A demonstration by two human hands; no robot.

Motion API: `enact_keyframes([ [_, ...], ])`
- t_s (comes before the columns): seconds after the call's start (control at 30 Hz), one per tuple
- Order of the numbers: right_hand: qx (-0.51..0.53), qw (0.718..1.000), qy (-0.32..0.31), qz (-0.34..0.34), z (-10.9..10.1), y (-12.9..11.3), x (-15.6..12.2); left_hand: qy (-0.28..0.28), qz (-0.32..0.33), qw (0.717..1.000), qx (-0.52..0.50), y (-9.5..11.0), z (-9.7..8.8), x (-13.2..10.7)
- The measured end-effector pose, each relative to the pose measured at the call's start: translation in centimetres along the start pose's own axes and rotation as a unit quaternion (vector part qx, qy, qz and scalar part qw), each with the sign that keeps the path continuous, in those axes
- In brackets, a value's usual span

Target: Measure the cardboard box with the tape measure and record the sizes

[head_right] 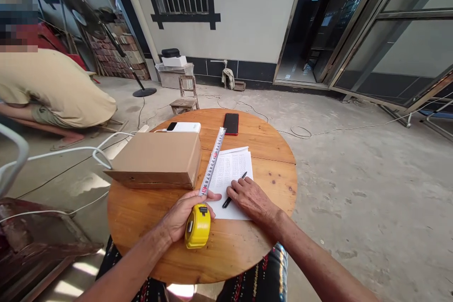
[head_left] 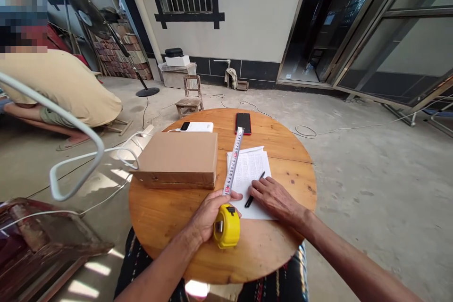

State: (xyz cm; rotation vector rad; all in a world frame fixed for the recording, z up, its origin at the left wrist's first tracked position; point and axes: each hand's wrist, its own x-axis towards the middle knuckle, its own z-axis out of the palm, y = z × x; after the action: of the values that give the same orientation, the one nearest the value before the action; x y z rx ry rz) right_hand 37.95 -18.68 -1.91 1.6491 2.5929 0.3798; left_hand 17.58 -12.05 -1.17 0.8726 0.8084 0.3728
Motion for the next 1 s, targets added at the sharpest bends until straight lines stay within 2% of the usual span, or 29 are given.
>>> enact_keyframes([
  [0.1,0.028,0.999,0.033,0.029,-0.2,0.2,-0.5,-0.001,0.004,1.0,-0.001,0.2,-0.3,0.7],
  [0.17,0.082,0.986,0.099,0.105,-1.0,0.4,-1.0,-0.009,0.0,1.0,0.003,0.4,-0.5,1.1],
  [0.2,0.123,0.968,0.143,0.166,-1.6,0.5,-1.3,-0.015,-0.004,1.0,0.005,0.5,-0.5,1.3],
  [0.23,0.174,0.938,0.188,0.232,-2.3,0.5,-1.7,-0.02,-0.008,1.0,0.008,0.6,-0.6,1.4],
  [0.3,0.276,0.853,0.262,0.356,-3.8,0.3,-2.2,-0.031,-0.013,0.999,0.013,0.8,-0.7,1.6],
  [0.33,0.325,0.81,0.284,0.397,-4.4,0.2,-2.4,-0.035,-0.015,0.999,0.016,0.9,-0.7,1.7],
  [0.4,0.411,0.741,0.303,0.436,-5.1,-0.2,-2.6,-0.044,-0.023,0.999,0.023,1.1,-0.7,1.7],
  [0.43,0.452,0.718,0.3,0.437,-5.2,-0.4,-2.5,-0.048,-0.03,0.998,0.028,1.2,-0.8,1.6],
  [0.5,0.518,0.689,0.277,0.424,-4.8,-0.6,-2.2,-0.05,-0.04,0.997,0.045,1.4,-0.8,1.6],
  [0.6,0.579,0.671,0.238,0.398,-3.3,-0.9,-1.5,-0.046,-0.047,0.995,0.07,1.4,-1.0,1.6],
  [0.67,0.592,0.668,0.225,0.391,-2.3,-1.1,-1.0,-0.05,-0.048,0.995,0.071,1.2,-1.1,1.7],
  [0.77,0.587,0.675,0.214,0.392,-1.2,-1.4,-0.4,-0.057,-0.042,0.995,0.065,0.8,-1.4,1.9],
  [0.93,0.584,0.696,0.175,0.379,-0.8,-1.7,0.5,-0.057,-0.032,0.995,0.079,0.7,-1.5,2.1],
  [1.0,0.585,0.696,0.174,0.378,-0.5,-1.8,1.0,-0.055,-0.031,0.995,0.079,0.8,-1.4,2.1],
])
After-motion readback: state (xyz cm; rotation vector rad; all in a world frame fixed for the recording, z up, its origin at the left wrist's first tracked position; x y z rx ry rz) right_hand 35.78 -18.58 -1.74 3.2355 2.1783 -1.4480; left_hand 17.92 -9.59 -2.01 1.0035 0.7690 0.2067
